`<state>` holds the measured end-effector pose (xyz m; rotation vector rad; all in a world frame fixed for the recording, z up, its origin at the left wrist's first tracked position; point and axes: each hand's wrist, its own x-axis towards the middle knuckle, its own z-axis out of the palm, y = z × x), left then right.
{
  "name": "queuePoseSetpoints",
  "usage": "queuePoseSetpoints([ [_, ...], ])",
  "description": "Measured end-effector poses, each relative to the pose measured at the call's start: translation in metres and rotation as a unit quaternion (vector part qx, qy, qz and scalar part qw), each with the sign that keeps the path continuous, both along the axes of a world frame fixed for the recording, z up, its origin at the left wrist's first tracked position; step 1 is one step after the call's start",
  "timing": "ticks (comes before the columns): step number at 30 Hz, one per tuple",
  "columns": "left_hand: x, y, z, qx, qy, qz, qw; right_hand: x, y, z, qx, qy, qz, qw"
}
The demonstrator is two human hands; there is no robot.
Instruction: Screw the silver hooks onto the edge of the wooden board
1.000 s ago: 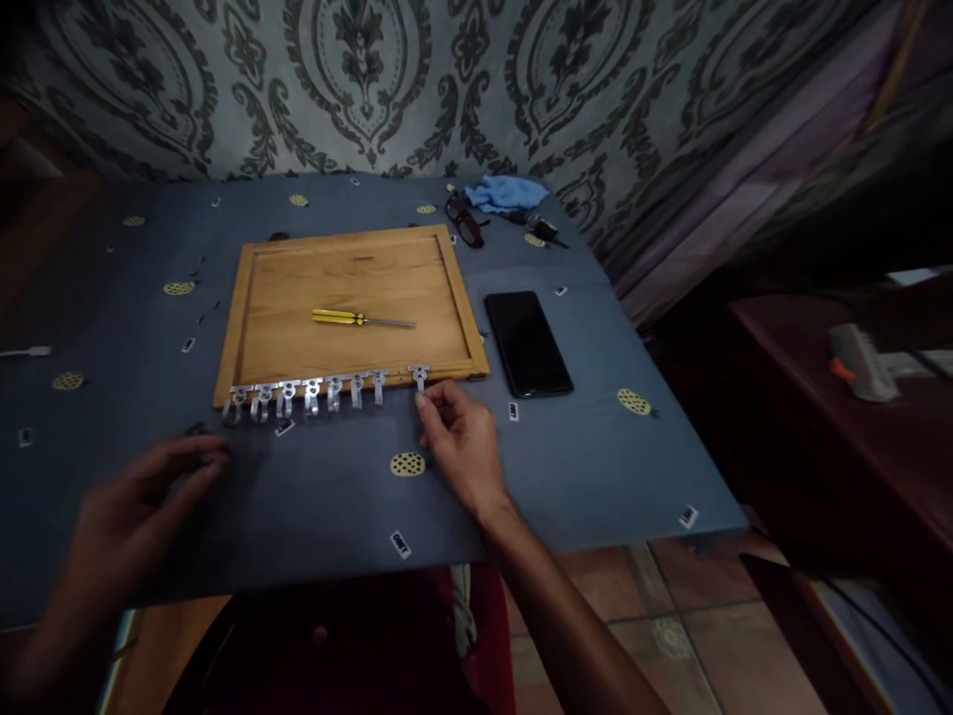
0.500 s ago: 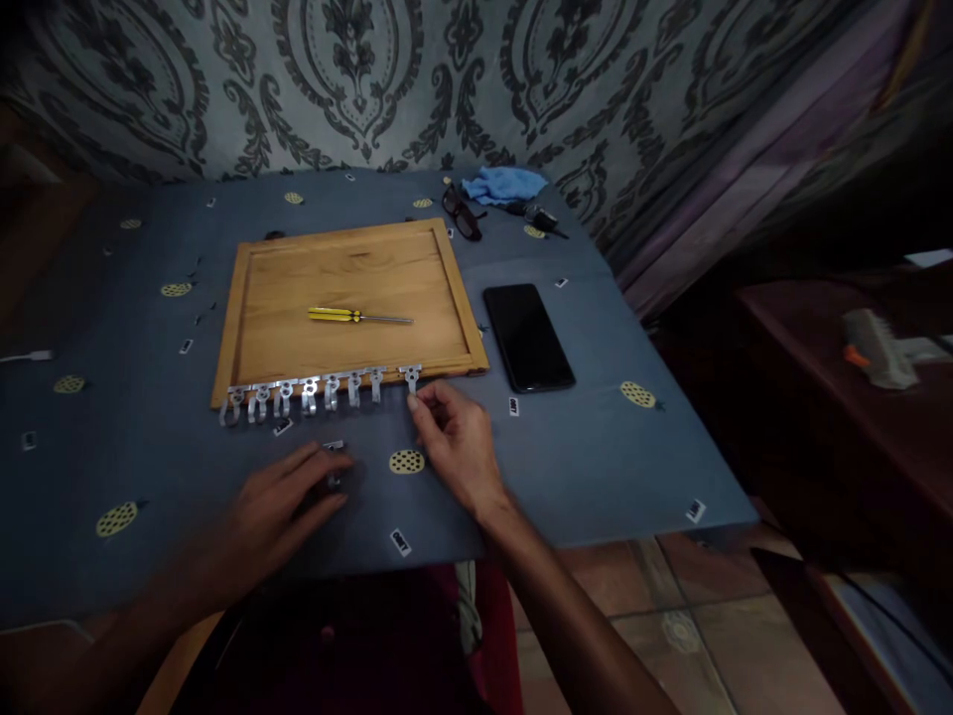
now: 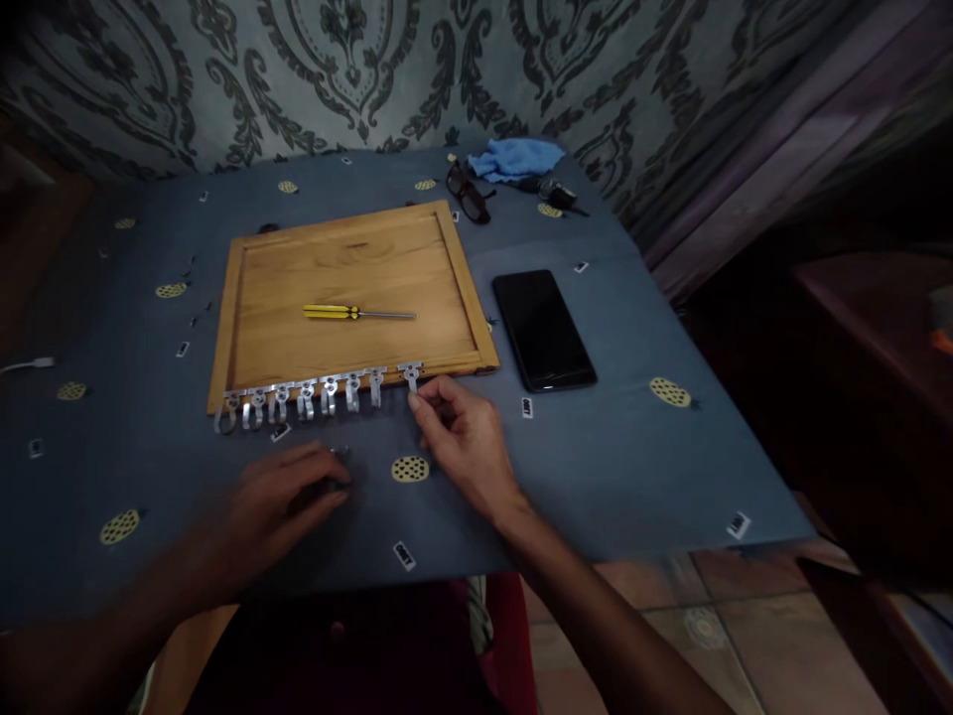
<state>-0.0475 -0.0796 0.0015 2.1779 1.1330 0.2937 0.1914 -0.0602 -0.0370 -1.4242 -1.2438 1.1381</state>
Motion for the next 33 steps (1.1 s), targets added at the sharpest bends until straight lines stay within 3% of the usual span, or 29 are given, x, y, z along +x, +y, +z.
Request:
queuePoseSetpoints([
  [6, 0.003, 0.005, 0.004, -0.001, 0.01, -0.017, 1.0, 0.002, 0.004, -0.002, -0.006, 0.014, 0.009, 1.0],
  [13, 0.005, 0.008, 0.006, -0.057, -0.055, -0.001, 0.997, 0.0, 0.009, -0.005, 0.004, 0.03, 0.006, 1.0],
  [16, 0.007, 0.015, 0.017, -0.017, -0.065, 0.013, 0.998, -0.001, 0.011, -0.006, 0.003, 0.044, -0.001, 0.999],
  [19, 0.013, 0.03, 0.025, 0.098, -0.042, 0.056, 0.993, -0.001, 0.011, -0.008, 0.003, 0.049, -0.005, 0.999],
  [23, 0.028, 0.053, 0.02, 0.229, 0.063, 0.062, 0.969, -0.001, 0.01, -0.009, 0.007, 0.032, 0.0, 0.999],
  [28, 0.04, 0.069, 0.004, 0.239, 0.116, 0.028, 0.964, 0.0, 0.009, -0.006, 0.015, 0.008, 0.015, 1.0],
  [33, 0.042, 0.071, 0.0, 0.22, 0.13, 0.023, 0.967, 0.0, 0.009, -0.007, 0.014, 0.007, 0.016, 1.0],
])
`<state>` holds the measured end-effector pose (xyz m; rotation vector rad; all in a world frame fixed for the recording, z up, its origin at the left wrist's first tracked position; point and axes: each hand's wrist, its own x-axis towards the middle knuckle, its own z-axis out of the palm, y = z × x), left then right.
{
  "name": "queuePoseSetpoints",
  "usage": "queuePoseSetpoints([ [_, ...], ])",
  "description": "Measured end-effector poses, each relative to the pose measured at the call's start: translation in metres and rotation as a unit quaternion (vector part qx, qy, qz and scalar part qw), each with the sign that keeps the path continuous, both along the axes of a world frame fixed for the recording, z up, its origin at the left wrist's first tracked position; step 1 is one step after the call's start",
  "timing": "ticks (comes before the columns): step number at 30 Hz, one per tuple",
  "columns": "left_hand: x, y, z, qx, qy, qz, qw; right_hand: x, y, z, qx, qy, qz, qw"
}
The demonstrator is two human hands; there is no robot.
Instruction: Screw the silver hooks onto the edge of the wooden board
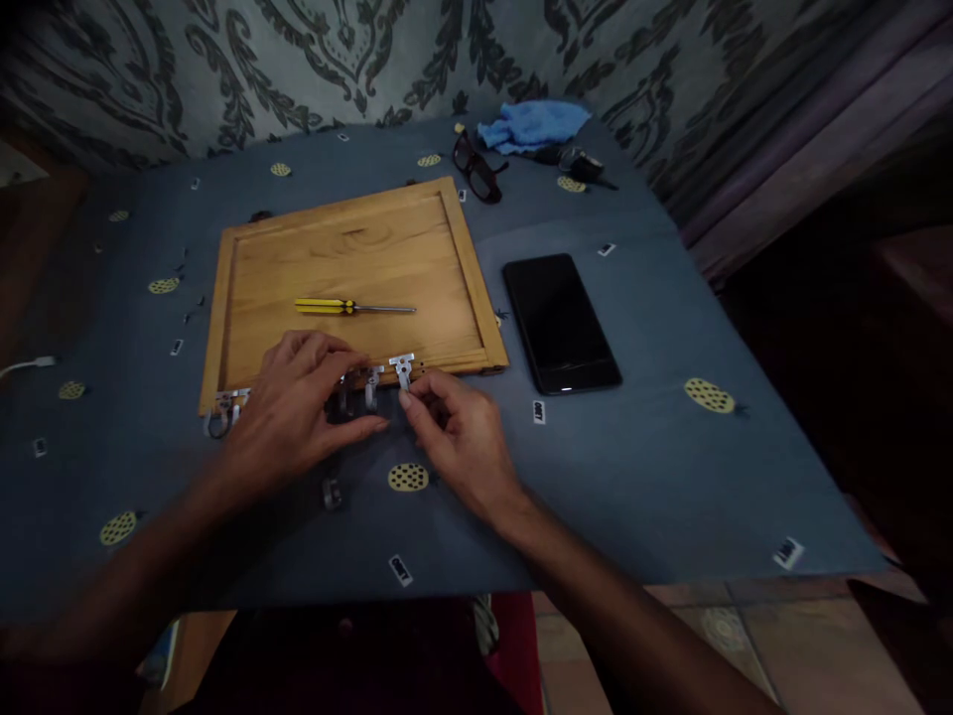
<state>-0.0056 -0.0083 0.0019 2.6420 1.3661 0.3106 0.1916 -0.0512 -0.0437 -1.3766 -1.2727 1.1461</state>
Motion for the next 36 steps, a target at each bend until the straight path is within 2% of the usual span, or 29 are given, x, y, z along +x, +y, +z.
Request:
queuePoseSetpoints([
  [14, 0.0044, 0.0024, -0.004, -0.031, -0.008, 0.009, 0.999, 0.0002, -0.0012, 0.0021, -0.005, 0.004, 0.002, 1.0],
  [24, 0.0042, 0.0067, -0.0085, -0.023, -0.006, 0.008, 1.0, 0.0008, -0.0008, 0.0038, -0.004, -0.018, -0.002, 1.0],
  [36, 0.0036, 0.0073, -0.0057, -0.026, 0.003, 0.011, 1.0, 0.0009, -0.0009, 0.0047, -0.007, -0.019, 0.004, 1.0],
])
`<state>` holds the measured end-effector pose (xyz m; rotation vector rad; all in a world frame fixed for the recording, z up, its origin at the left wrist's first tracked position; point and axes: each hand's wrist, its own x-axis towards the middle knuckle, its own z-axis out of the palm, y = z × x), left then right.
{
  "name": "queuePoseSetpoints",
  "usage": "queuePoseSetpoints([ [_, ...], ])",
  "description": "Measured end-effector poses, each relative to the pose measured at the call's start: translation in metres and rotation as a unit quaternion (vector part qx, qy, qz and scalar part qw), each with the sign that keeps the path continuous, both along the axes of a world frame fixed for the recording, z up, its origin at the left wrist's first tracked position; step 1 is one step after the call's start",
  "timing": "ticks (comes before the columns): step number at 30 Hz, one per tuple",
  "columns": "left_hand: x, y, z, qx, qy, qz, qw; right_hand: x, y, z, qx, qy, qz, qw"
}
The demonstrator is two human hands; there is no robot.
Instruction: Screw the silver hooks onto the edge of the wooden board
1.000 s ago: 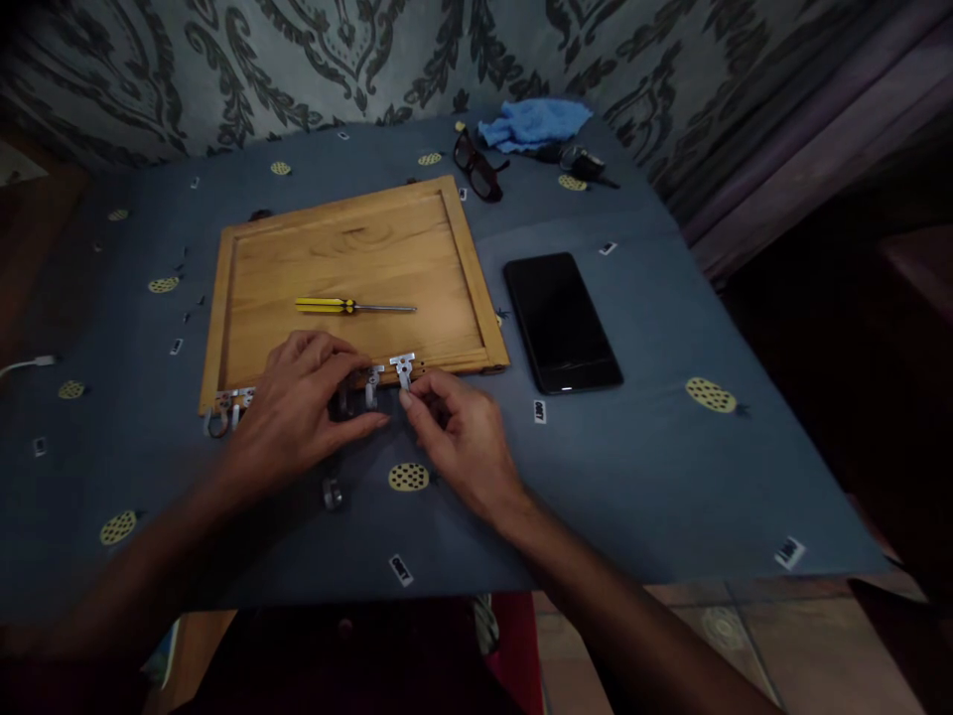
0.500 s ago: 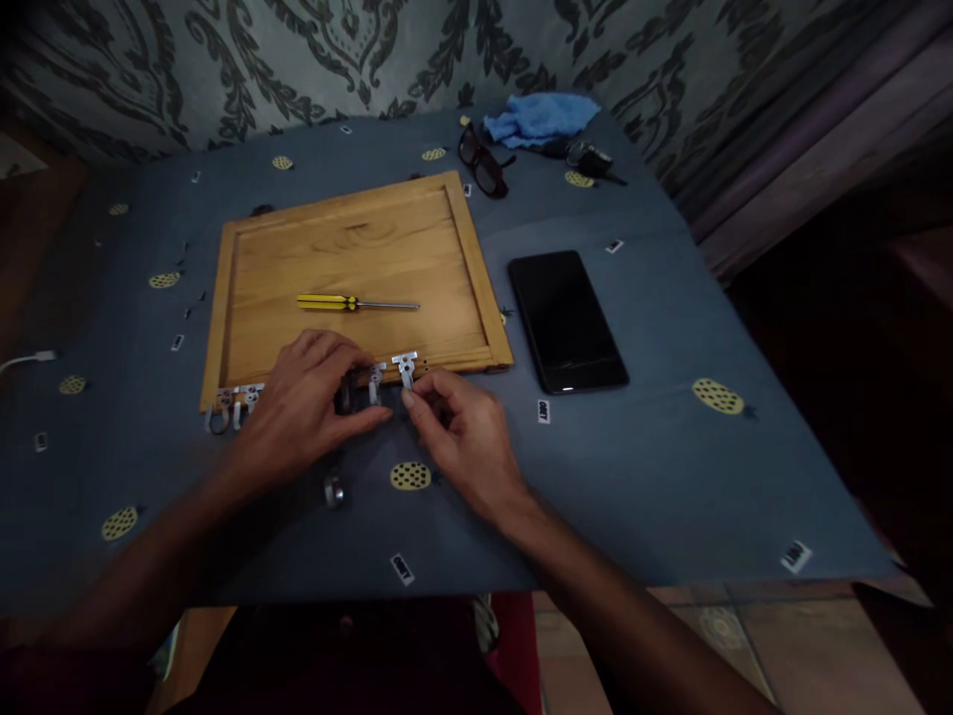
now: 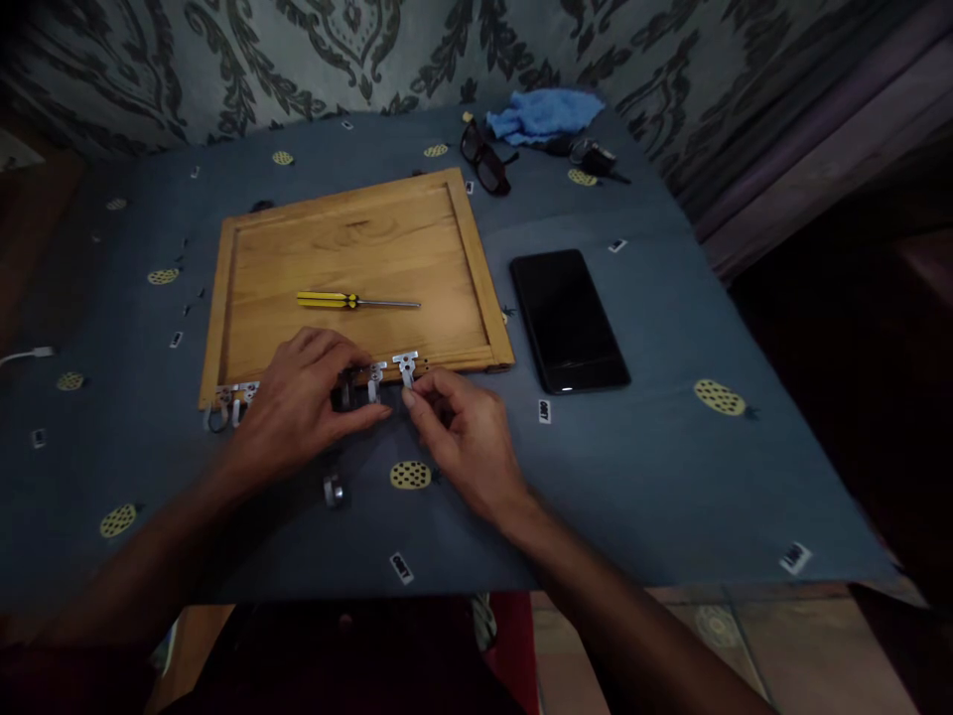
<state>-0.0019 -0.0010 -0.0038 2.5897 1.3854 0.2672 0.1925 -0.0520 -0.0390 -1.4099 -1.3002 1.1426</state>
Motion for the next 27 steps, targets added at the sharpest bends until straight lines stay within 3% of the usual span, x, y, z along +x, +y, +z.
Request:
queuePoseSetpoints([
  [9, -0.001, 0.0009, -0.0029, -0.003, -0.015, 0.006, 1.0, 0.001, 0.0008, 0.0011, -0.031, 0.038, -0.001, 0.999],
  [27, -0.0021, 0.0007, -0.0021, -0.006, -0.03, -0.005, 1.0, 0.0016, 0.0014, 0.0026, -0.03, 0.024, 0.028, 0.999],
])
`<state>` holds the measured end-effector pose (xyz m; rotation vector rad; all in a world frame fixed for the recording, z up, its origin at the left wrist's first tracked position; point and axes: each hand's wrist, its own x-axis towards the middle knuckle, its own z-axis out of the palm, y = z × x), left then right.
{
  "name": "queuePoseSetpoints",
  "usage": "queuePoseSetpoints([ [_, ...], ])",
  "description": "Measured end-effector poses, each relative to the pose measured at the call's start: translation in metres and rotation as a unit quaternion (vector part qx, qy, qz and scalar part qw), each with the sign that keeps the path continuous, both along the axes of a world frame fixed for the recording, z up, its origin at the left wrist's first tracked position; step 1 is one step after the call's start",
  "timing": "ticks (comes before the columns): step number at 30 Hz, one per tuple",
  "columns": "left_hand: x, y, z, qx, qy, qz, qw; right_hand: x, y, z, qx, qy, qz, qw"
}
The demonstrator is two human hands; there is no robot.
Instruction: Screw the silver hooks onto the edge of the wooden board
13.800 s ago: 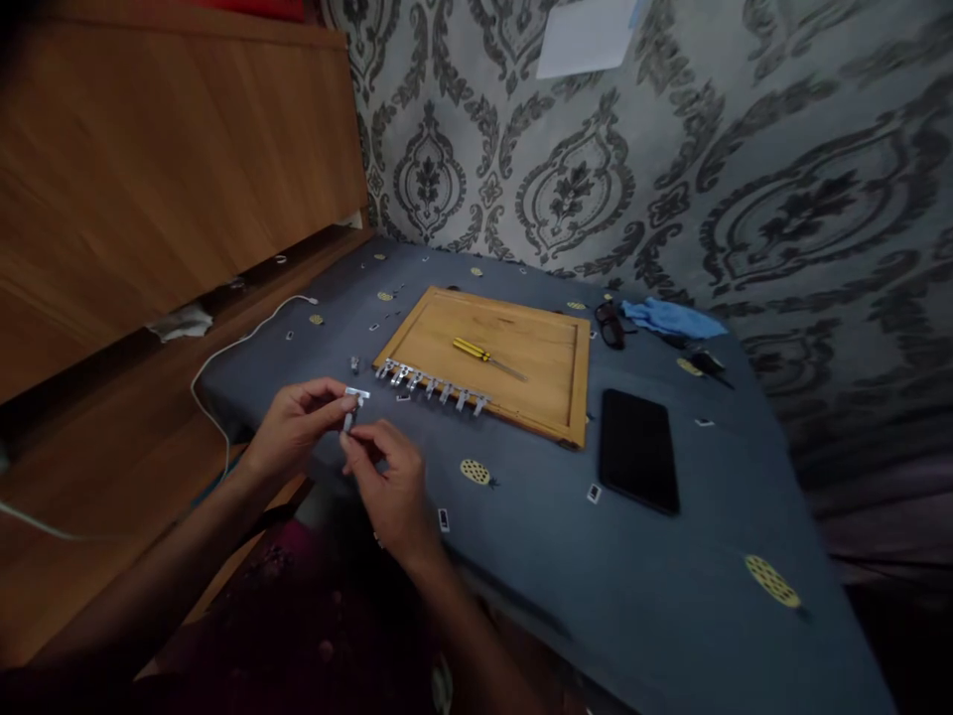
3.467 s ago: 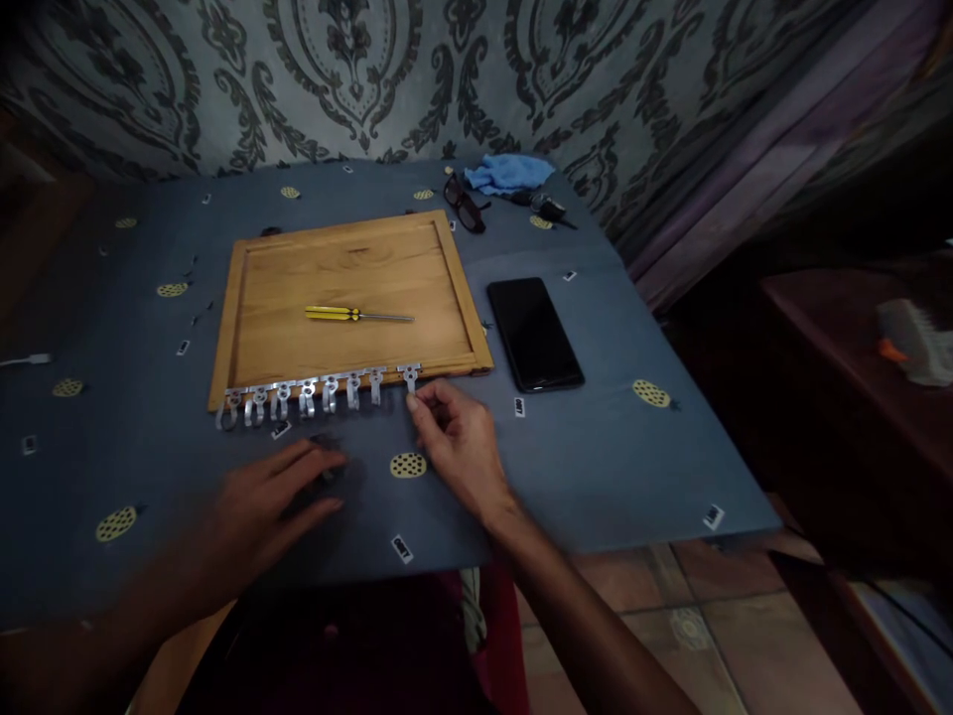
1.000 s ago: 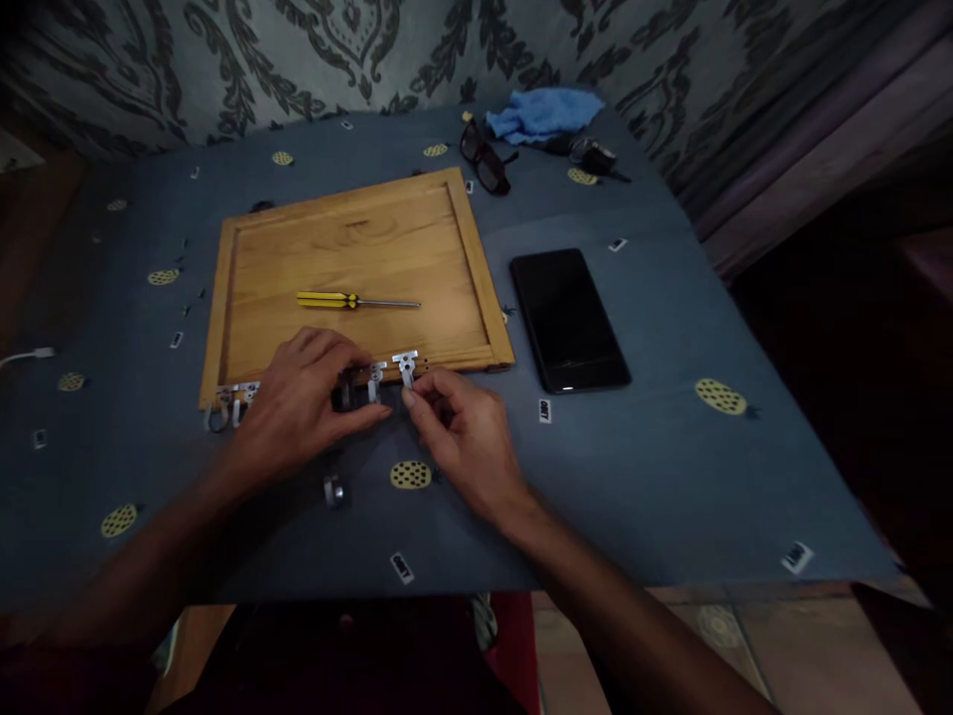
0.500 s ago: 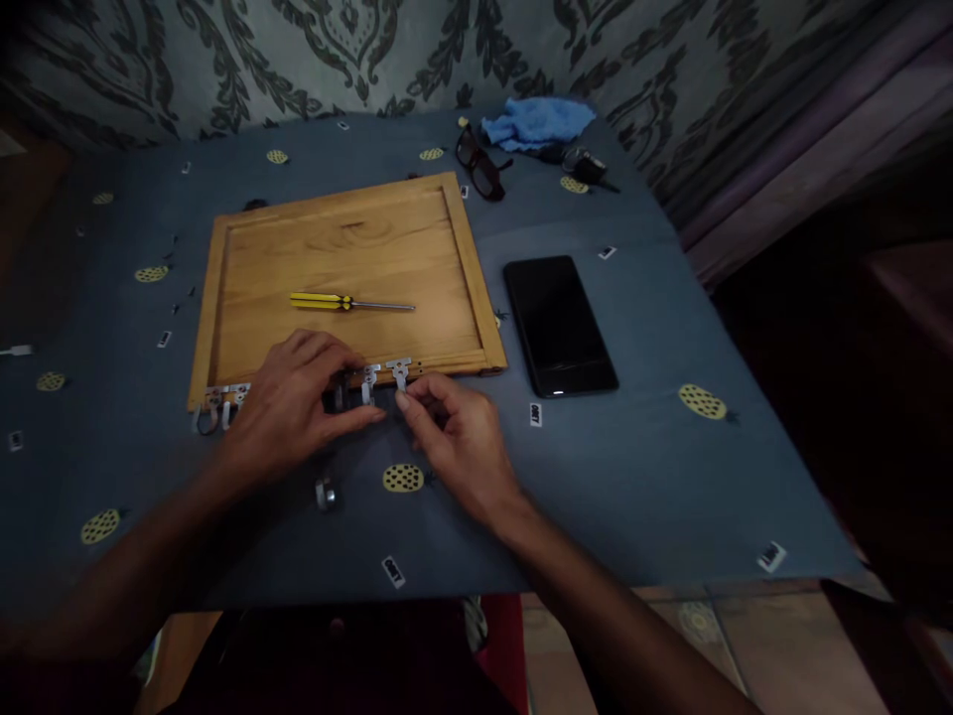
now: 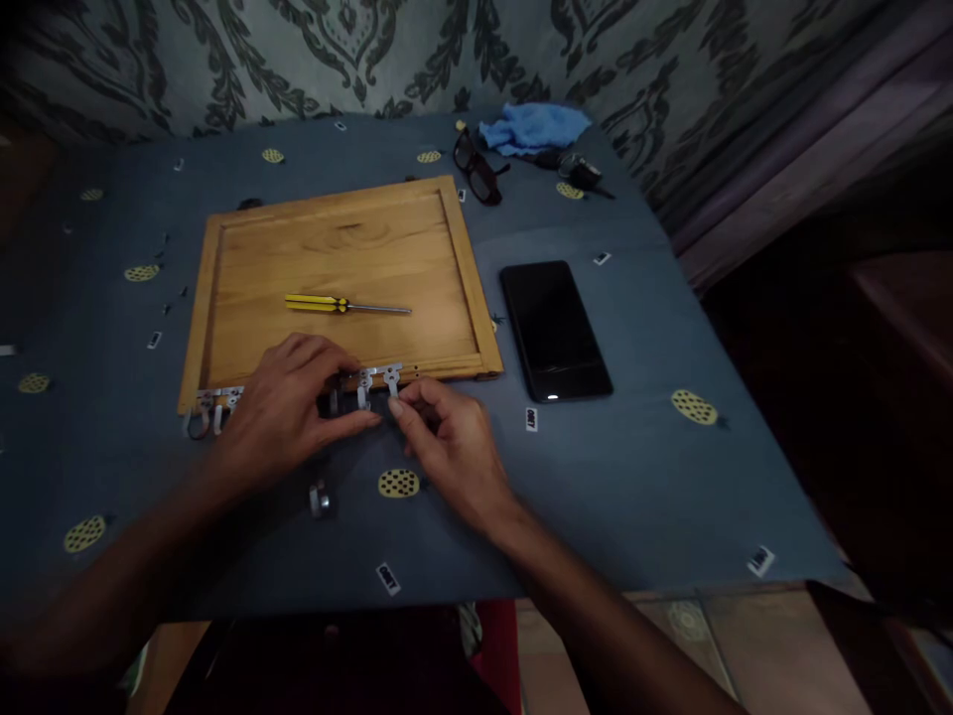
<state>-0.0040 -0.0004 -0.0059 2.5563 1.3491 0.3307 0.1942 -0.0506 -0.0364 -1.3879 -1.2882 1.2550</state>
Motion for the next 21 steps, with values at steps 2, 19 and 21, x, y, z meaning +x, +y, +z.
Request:
queuePoseSetpoints([
  [2, 0.0005, -0.0001, 0.0008, -0.004, 0.002, 0.003, 1.0, -0.0001, -0.0002, 0.0001, 0.001, 0.002, -0.004, 1.0],
  [19, -0.0006, -0.0004, -0.0011, 0.003, -0.006, 0.001, 1.0, 0.0001, -0.0022, 0.0014, -0.002, -0.003, 0.002, 1.0],
  [21, -0.0011, -0.0004, -0.0014, 0.004, -0.009, 0.001, 1.0, 0.0003, -0.0022, 0.0012, -0.002, -0.002, 0.004, 1.0],
])
